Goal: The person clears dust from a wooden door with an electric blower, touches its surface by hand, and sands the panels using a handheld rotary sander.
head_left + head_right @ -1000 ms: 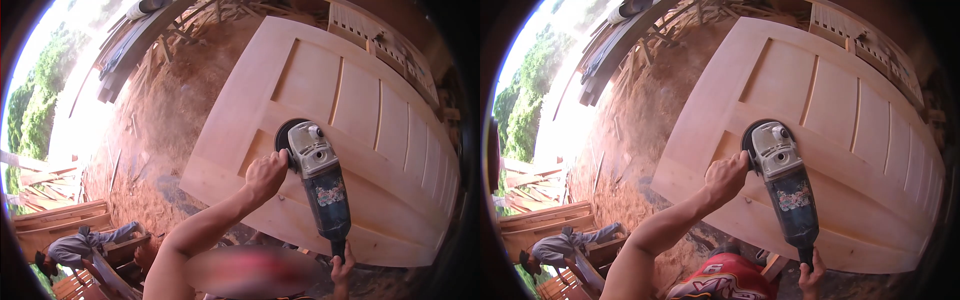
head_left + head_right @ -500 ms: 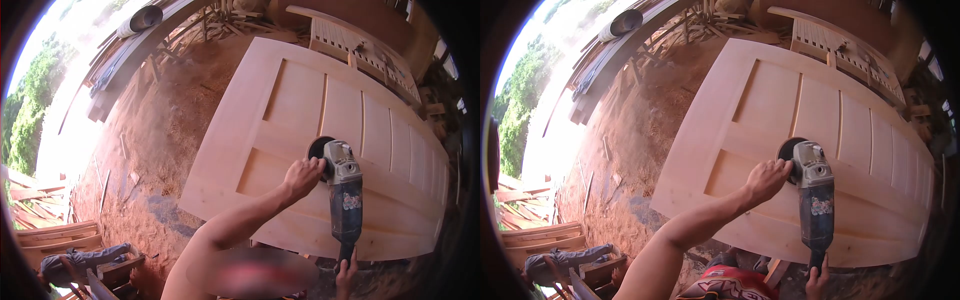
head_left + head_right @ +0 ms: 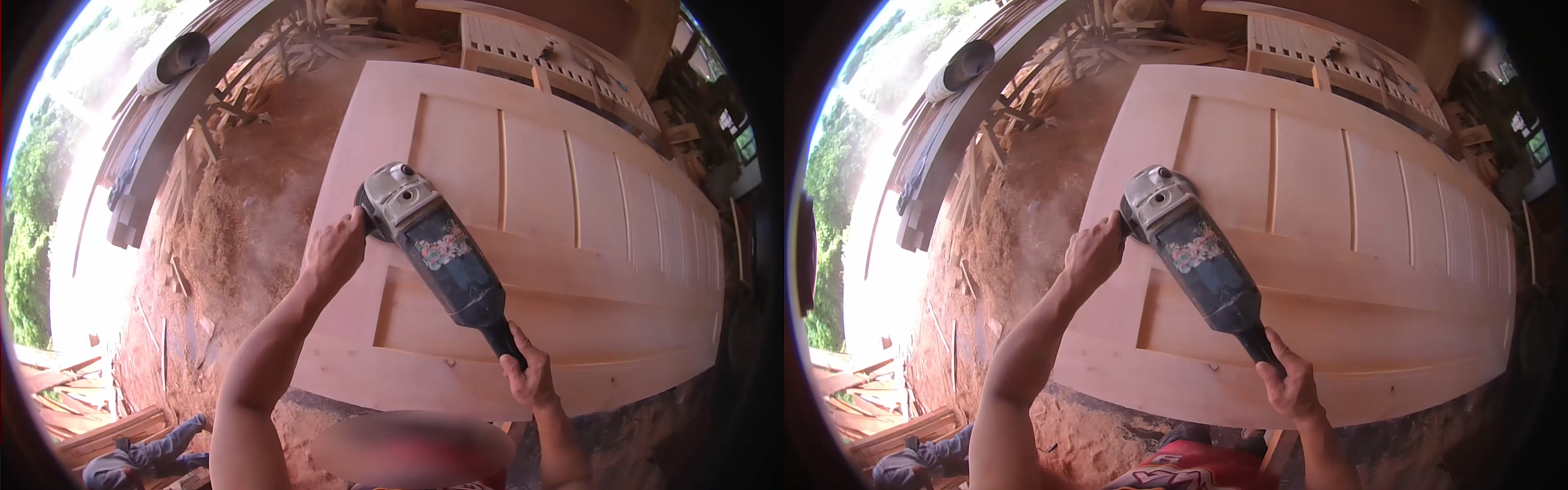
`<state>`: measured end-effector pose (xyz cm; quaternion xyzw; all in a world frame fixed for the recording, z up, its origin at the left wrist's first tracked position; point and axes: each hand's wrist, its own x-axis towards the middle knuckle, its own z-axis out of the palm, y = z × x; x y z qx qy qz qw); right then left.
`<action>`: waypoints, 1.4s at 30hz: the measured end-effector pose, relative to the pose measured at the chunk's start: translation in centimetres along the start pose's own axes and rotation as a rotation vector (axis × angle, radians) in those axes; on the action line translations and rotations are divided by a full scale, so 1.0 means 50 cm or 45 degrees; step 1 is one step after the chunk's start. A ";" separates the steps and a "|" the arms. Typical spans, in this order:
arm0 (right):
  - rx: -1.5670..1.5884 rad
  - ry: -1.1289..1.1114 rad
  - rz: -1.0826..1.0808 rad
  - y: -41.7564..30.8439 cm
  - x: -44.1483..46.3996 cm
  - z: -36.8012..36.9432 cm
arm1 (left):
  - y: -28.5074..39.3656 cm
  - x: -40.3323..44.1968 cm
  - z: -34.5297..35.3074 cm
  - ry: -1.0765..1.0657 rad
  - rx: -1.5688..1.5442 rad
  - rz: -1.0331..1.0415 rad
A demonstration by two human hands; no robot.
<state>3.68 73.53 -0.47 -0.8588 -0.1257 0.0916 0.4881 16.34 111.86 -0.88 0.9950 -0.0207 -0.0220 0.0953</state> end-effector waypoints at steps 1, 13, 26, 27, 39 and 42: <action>0.035 0.023 0.079 0.012 -0.018 -0.018 | 0.042 0.005 0.009 -0.026 -0.020 0.025; 0.108 0.502 0.510 0.152 -0.434 -0.164 | 0.492 0.001 0.107 -0.192 -0.249 0.489; 0.169 0.058 0.220 -0.025 -0.198 -0.025 | 0.109 -0.092 0.051 -0.093 -0.163 0.029; 0.109 0.035 0.019 -0.018 -0.172 0.004 | 0.066 -0.120 0.023 -0.066 -0.114 -0.053; 0.082 0.014 0.015 0.015 -0.185 -0.016 | 0.082 -0.126 0.018 -0.033 -0.014 0.023; 0.010 0.195 0.049 0.074 -0.280 -0.104 | 0.251 -0.078 0.059 -0.097 -0.064 0.135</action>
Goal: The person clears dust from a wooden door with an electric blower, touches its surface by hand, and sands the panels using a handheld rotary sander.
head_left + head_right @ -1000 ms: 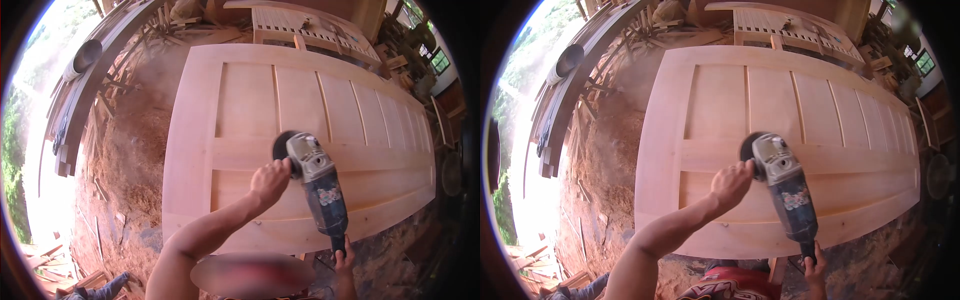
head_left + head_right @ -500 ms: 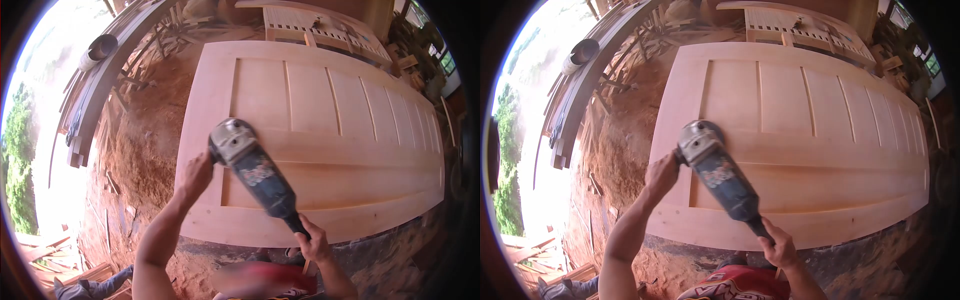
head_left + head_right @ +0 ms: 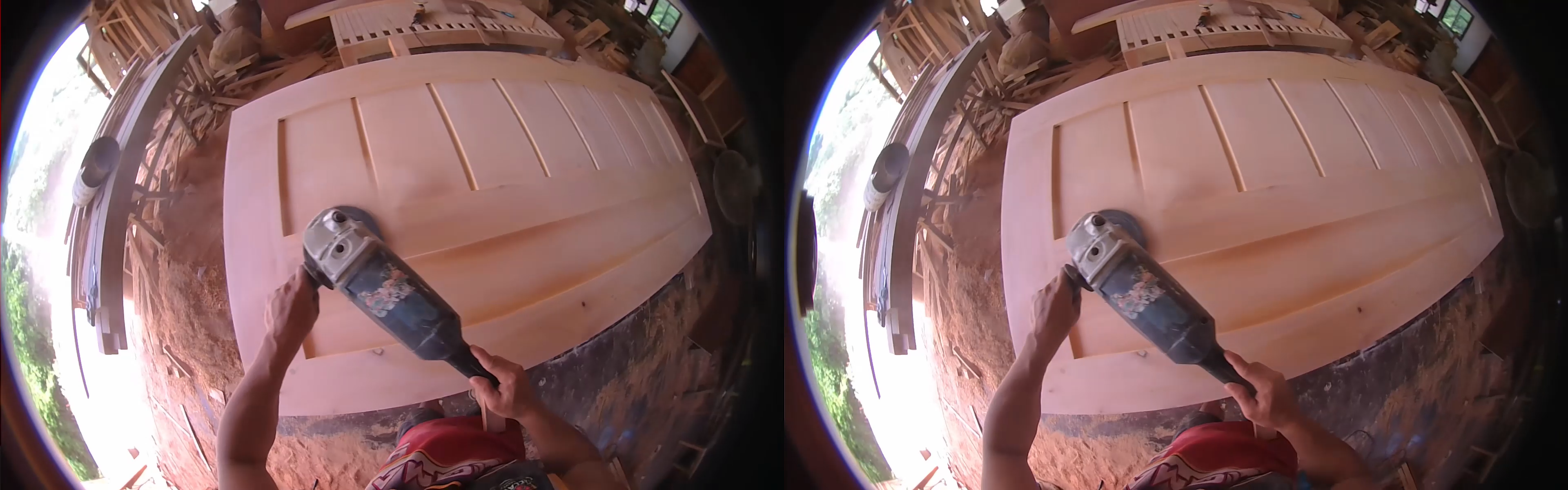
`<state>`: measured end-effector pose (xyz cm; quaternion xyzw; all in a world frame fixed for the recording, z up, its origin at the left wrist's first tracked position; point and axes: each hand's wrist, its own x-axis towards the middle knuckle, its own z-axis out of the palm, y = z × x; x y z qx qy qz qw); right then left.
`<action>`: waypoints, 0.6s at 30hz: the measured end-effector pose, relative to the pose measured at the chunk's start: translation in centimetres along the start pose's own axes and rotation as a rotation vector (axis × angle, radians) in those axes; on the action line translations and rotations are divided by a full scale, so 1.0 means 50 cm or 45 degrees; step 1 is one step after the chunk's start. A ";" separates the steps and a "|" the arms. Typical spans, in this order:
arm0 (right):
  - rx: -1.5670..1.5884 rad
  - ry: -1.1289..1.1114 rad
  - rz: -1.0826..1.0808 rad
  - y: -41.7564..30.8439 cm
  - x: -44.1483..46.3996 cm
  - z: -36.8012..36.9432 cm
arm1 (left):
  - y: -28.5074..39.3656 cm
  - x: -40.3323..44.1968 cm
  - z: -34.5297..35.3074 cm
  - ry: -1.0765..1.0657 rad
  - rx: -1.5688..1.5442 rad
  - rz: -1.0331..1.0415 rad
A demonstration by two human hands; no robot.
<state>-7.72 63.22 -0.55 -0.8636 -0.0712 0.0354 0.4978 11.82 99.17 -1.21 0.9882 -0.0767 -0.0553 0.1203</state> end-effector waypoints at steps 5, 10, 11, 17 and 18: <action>-0.070 0.271 0.196 0.097 -0.131 -0.162 | 0.314 0.117 0.052 -0.148 0.065 0.278; 0.120 0.422 0.697 0.181 -0.198 -0.337 | 0.616 0.264 0.141 -0.157 0.113 0.604; 0.161 0.479 0.682 0.214 -0.210 -0.362 | 0.677 0.293 0.159 -0.148 0.120 0.667; 0.173 0.749 0.603 0.337 -0.262 -0.506 | 0.967 0.378 0.241 -0.005 -0.049 0.907; 0.154 0.743 0.593 0.341 -0.267 -0.510 | 0.978 0.376 0.246 -0.011 -0.046 0.924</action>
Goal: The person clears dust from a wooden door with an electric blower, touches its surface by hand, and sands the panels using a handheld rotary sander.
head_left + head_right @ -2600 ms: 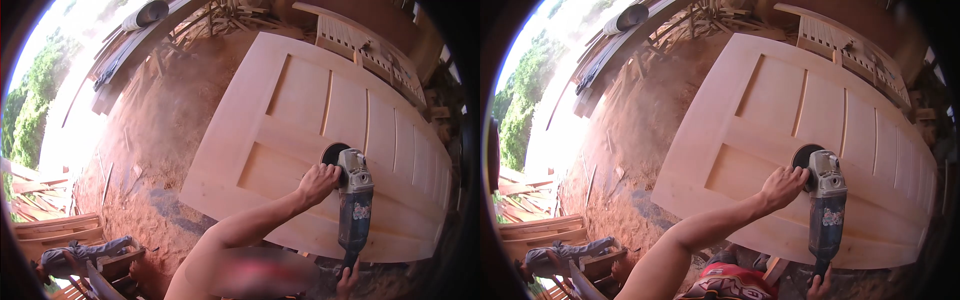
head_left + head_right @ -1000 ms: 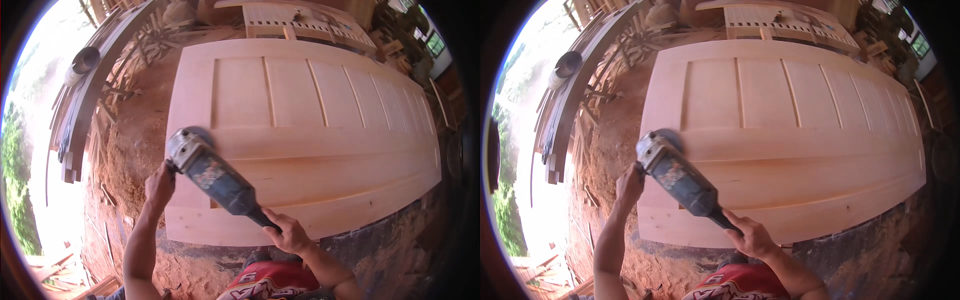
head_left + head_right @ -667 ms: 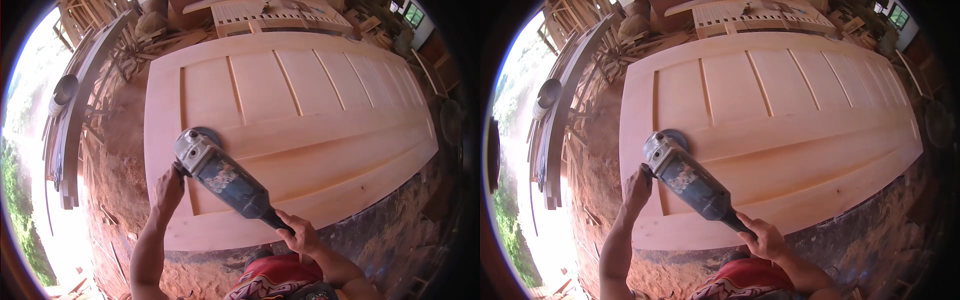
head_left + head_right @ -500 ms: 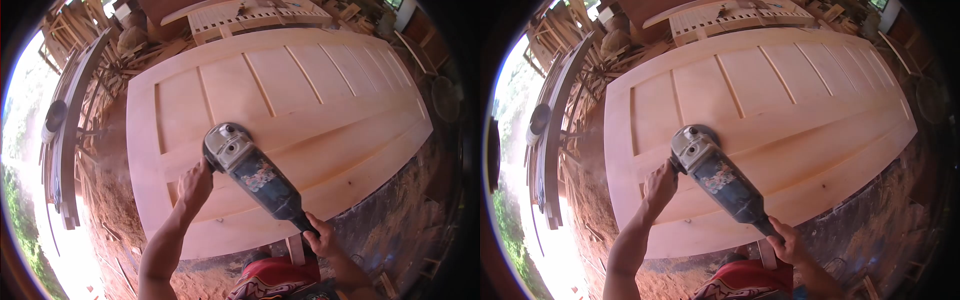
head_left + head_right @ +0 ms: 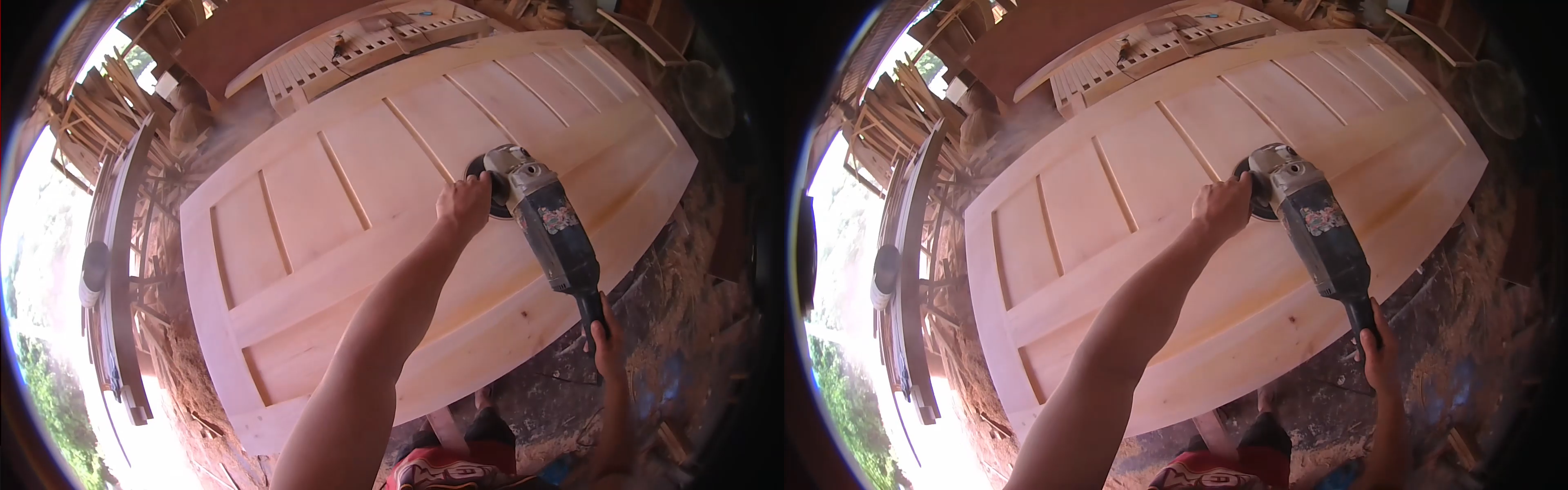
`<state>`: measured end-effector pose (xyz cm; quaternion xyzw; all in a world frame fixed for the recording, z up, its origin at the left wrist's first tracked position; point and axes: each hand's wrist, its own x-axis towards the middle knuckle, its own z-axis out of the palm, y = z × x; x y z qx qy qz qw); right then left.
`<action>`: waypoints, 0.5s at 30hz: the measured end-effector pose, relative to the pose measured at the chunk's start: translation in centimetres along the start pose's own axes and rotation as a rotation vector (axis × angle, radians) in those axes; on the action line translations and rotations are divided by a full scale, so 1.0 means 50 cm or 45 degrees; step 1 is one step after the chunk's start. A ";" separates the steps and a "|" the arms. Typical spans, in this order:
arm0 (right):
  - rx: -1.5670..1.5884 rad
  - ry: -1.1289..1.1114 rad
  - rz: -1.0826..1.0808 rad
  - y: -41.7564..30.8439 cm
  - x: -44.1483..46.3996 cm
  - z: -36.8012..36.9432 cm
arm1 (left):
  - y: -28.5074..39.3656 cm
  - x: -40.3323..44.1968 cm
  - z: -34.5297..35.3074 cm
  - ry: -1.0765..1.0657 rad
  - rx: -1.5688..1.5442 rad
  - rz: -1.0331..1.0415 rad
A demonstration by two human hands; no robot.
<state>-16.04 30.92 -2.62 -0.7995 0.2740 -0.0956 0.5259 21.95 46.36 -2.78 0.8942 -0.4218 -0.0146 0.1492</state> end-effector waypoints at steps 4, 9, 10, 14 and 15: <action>-0.111 -0.085 0.005 -0.039 -0.010 0.019 | -0.033 -0.059 -0.025 -0.053 -0.010 -0.127; -0.101 -0.310 -0.034 -0.126 -0.077 0.181 | -0.211 -0.305 -0.088 -0.050 0.006 -0.370; -0.127 -0.372 -0.108 -0.139 -0.088 0.223 | -0.255 -0.371 -0.100 -0.012 0.011 -0.426; -0.104 -0.502 -0.587 -0.208 -0.124 0.416 | -0.417 -0.661 -0.182 0.077 0.031 -0.616; -0.106 -0.617 -0.545 -0.219 -0.136 0.458 | -0.440 -0.727 -0.207 0.070 0.029 -0.717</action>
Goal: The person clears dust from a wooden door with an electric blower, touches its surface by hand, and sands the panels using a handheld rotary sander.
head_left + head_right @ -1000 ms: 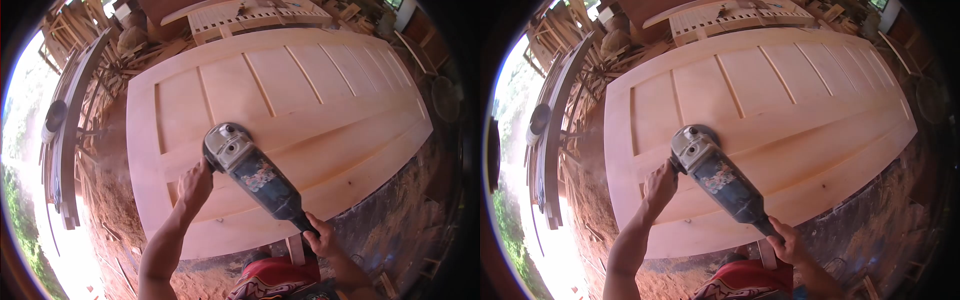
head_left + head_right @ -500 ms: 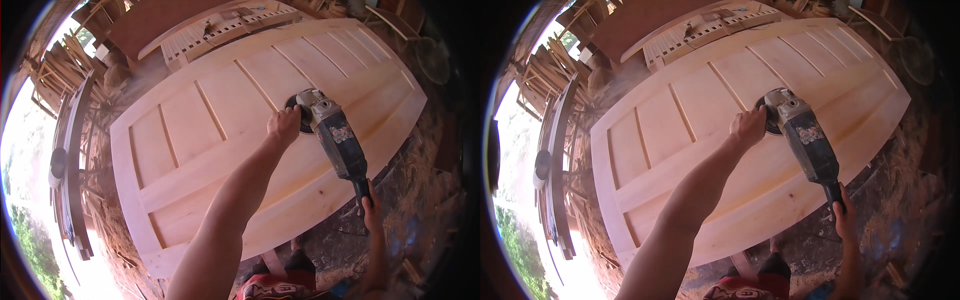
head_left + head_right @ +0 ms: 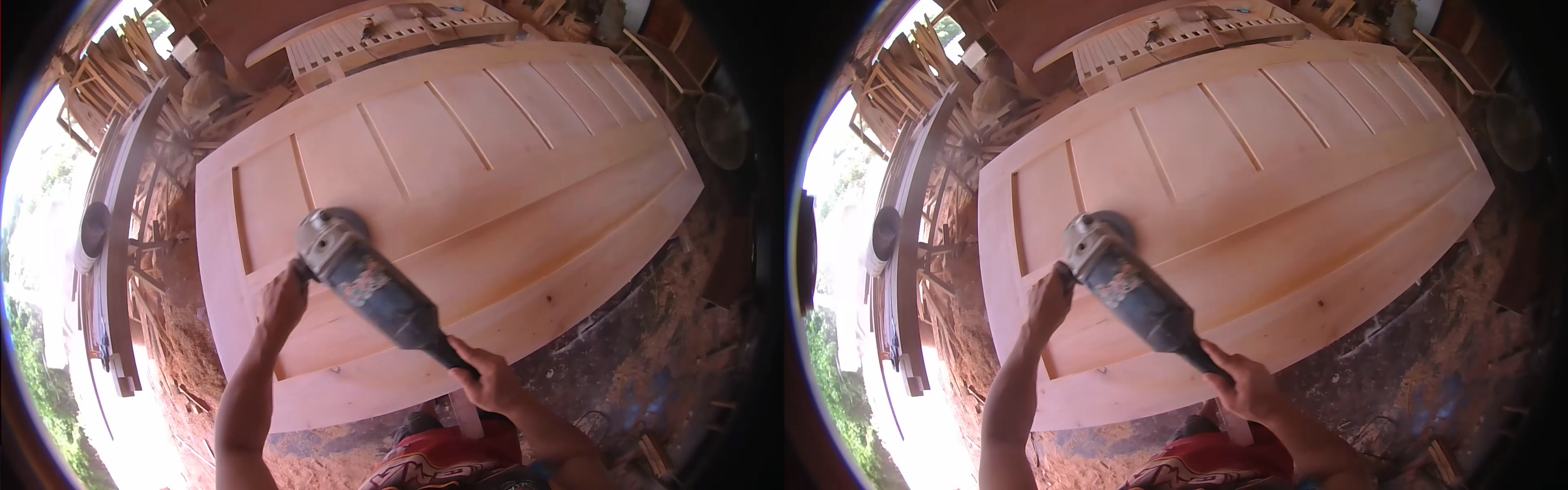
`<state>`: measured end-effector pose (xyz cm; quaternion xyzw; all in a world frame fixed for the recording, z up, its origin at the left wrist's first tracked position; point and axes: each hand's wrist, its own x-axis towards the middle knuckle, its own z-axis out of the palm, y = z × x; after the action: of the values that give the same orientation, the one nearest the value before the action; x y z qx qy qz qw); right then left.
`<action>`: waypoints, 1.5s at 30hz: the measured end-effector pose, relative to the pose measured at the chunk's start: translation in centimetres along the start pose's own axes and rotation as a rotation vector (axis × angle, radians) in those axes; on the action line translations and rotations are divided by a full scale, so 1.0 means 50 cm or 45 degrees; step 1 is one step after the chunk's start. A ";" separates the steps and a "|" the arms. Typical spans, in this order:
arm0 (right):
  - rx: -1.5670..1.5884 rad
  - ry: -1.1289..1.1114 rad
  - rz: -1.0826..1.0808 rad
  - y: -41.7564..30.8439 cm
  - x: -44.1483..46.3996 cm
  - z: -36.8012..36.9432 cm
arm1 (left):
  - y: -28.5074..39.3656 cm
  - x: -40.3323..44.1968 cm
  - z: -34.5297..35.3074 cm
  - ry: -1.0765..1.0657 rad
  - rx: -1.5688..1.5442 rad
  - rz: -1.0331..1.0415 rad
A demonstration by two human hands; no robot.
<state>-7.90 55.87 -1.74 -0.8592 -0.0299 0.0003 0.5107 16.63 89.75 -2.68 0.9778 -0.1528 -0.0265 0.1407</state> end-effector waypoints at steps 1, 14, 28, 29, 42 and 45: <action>0.034 -0.108 0.035 -0.017 0.014 0.037 | -0.050 -0.038 -0.026 -0.013 -0.008 -0.059; 0.055 -0.210 -0.005 0.030 0.021 -0.075 | 0.046 -0.066 -0.015 -0.065 0.055 -0.188; 0.067 0.336 0.486 0.374 -0.132 -0.733 | 0.939 0.418 0.259 -0.226 0.132 0.409; 0.079 0.370 0.557 0.395 -0.144 -0.769 | 0.995 0.447 0.284 -0.220 0.135 0.477; 0.007 0.720 0.558 0.556 -0.219 -0.963 | 1.379 0.623 0.419 -0.255 0.055 0.796; 0.043 0.640 0.561 0.511 -0.220 -0.915 | 1.312 0.571 0.377 -0.323 0.111 0.721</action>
<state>-16.14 2.96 -2.59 -0.8096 0.2834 -0.1009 0.5040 22.93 16.03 -2.42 0.8905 -0.4363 -0.1016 0.0802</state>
